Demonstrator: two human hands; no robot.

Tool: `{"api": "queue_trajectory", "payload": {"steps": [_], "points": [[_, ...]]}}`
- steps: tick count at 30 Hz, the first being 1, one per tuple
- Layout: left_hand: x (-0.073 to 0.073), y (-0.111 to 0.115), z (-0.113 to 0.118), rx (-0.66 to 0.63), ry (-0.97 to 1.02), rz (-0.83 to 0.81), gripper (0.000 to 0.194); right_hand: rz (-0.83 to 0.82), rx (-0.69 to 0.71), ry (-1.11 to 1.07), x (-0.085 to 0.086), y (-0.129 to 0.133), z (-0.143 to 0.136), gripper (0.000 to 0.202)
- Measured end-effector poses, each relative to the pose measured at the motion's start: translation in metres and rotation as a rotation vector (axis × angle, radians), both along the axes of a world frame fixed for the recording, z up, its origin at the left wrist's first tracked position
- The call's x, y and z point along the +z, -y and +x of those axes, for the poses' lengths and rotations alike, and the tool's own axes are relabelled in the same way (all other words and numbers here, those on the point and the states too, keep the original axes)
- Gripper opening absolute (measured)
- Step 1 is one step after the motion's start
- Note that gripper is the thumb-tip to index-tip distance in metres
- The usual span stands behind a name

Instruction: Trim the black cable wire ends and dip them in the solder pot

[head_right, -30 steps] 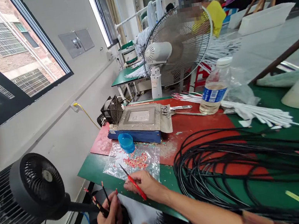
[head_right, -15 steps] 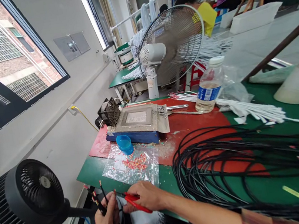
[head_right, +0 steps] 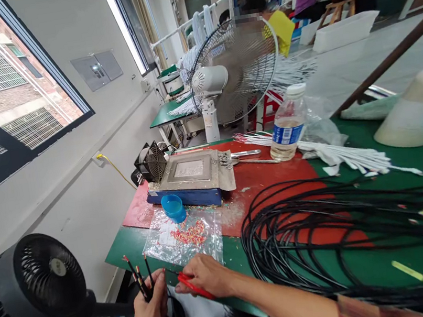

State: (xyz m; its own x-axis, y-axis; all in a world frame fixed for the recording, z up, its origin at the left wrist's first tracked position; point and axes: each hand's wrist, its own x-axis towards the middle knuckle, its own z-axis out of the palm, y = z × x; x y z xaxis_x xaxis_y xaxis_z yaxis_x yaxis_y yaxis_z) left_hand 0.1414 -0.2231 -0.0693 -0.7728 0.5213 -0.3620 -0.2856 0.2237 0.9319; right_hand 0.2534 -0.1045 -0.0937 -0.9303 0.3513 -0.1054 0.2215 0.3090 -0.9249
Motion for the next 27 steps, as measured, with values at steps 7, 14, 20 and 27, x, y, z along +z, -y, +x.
{"api": "queue_trajectory", "payload": {"steps": [7,14,20,27], "points": [[-0.006,0.005,0.005,-0.125,0.132,0.077,0.051,-0.462,-0.104,-0.156,0.000,0.001,-0.001,0.045],[-0.017,0.011,0.016,-0.187,0.148,0.077,0.039,-0.777,-0.058,-0.198,0.004,0.003,-0.003,0.045],[-0.013,0.008,0.023,-0.139,0.159,0.122,0.036,-0.733,-0.010,-0.213,0.001,0.003,-0.001,0.038],[-0.011,0.007,0.026,-0.144,0.210,0.146,0.029,-0.832,0.007,-0.219,0.003,0.005,0.000,0.042]]}}
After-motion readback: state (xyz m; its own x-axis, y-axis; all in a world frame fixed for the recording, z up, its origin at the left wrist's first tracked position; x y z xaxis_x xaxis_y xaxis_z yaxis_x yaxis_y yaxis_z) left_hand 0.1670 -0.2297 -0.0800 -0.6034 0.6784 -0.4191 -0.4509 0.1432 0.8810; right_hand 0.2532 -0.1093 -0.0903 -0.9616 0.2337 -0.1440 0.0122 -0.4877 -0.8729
